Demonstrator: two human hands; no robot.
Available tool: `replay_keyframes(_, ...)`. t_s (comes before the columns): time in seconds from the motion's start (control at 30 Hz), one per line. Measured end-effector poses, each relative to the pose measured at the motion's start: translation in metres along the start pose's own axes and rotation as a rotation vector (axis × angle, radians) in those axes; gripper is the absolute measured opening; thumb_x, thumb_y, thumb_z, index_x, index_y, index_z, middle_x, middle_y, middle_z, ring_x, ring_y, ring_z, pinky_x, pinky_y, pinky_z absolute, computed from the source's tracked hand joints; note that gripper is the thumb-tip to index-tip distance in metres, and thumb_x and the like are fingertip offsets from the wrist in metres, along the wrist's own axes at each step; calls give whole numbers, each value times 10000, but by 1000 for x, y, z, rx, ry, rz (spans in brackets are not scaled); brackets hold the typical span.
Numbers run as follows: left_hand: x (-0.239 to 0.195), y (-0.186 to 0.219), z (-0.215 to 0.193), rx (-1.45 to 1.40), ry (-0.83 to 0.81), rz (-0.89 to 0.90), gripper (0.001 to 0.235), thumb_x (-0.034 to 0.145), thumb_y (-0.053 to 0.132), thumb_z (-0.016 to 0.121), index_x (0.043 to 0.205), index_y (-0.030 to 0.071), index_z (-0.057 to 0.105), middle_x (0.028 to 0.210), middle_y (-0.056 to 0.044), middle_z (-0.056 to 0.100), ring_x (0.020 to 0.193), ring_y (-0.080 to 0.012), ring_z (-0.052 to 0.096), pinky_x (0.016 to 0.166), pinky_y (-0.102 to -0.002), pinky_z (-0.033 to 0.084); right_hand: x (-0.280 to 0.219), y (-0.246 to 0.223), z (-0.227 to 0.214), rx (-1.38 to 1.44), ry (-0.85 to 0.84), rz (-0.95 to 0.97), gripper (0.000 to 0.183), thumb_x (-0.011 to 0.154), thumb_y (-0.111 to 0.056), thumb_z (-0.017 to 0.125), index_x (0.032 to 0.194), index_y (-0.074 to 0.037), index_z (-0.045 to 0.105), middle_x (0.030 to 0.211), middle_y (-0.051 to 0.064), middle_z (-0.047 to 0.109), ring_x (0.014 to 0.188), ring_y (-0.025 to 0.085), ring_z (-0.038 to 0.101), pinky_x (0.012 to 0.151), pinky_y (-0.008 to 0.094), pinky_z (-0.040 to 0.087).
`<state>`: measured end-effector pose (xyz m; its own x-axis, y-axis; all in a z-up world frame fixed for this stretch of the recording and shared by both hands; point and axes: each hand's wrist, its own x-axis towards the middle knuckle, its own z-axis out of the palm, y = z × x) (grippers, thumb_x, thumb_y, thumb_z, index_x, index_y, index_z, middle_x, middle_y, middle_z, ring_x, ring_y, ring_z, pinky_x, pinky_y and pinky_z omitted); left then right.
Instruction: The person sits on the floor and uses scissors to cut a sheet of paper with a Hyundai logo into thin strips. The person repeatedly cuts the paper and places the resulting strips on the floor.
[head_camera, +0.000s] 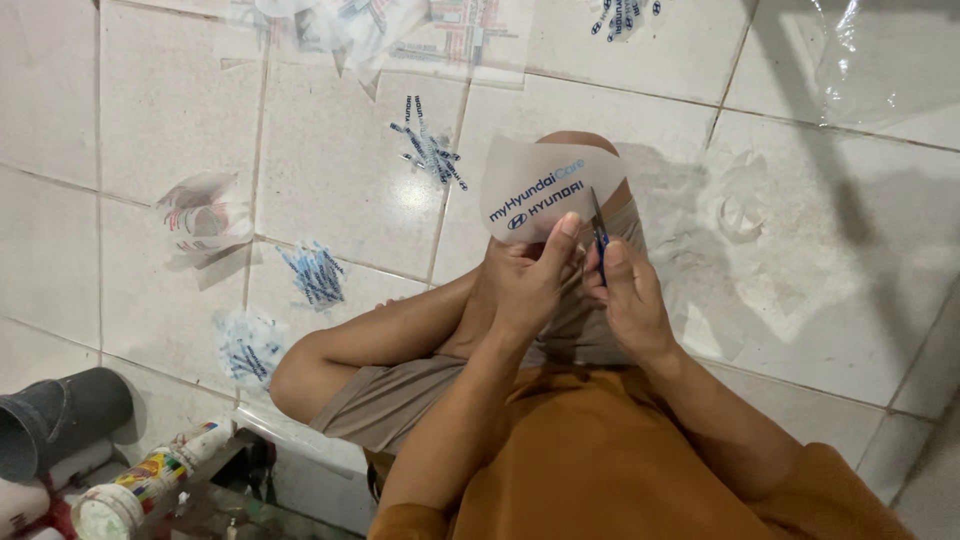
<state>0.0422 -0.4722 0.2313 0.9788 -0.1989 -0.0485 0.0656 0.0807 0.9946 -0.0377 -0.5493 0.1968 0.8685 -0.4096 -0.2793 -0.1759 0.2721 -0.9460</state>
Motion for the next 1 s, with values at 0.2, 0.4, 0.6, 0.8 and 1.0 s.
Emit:
replay_keyframes(0.2, -6, 0, 8, -147, -38, -38, 123, 895, 43, 773, 779, 29, 736, 655, -18, 656, 660, -62, 568, 641, -278, 542, -1, -1, -5, -1, 120, -20, 540, 1113, -462, 346, 897, -28, 583, 636, 23, 461, 545, 78, 386, 500, 199, 334)
replay_keyframes(0.4, -10, 15, 23, -241, -79, -218, 302, 907, 49, 731, 617, 4, 661, 459, -30, 522, 423, -59, 452, 379, -226, 389, -3, -8, -8, 70, 220, -37, 512, 1123, -417, 363, 887, -8, 561, 604, 28, 403, 526, 80, 342, 469, 191, 291)
replay_keyframes(0.6, -22, 6, 29, -238, -178, -290, 298, 940, 94, 723, 649, 54, 670, 535, -41, 624, 499, -59, 584, 505, -179, 482, -6, 11, -21, 60, 332, -43, 517, 1114, -465, 392, 861, -47, 564, 606, 62, 493, 501, 80, 391, 431, 213, 333)
replay_keyframes(0.8, -20, 11, 26, -110, -209, -312, 375, 907, 159, 762, 567, 50, 645, 476, -29, 561, 480, -56, 490, 488, -214, 428, 5, -17, -24, 110, 462, -42, 449, 1127, -423, 372, 864, -93, 528, 574, -19, 432, 466, 39, 352, 438, 179, 316)
replay_keyframes(1.0, -41, -18, 20, 14, -343, -436, 363, 920, 248, 766, 597, 94, 700, 421, -25, 532, 395, -73, 501, 447, -204, 425, -11, 3, -53, 5, 343, -58, 184, 1067, -214, 612, 1058, -40, 554, 547, -15, 420, 452, 33, 378, 432, 184, 316)
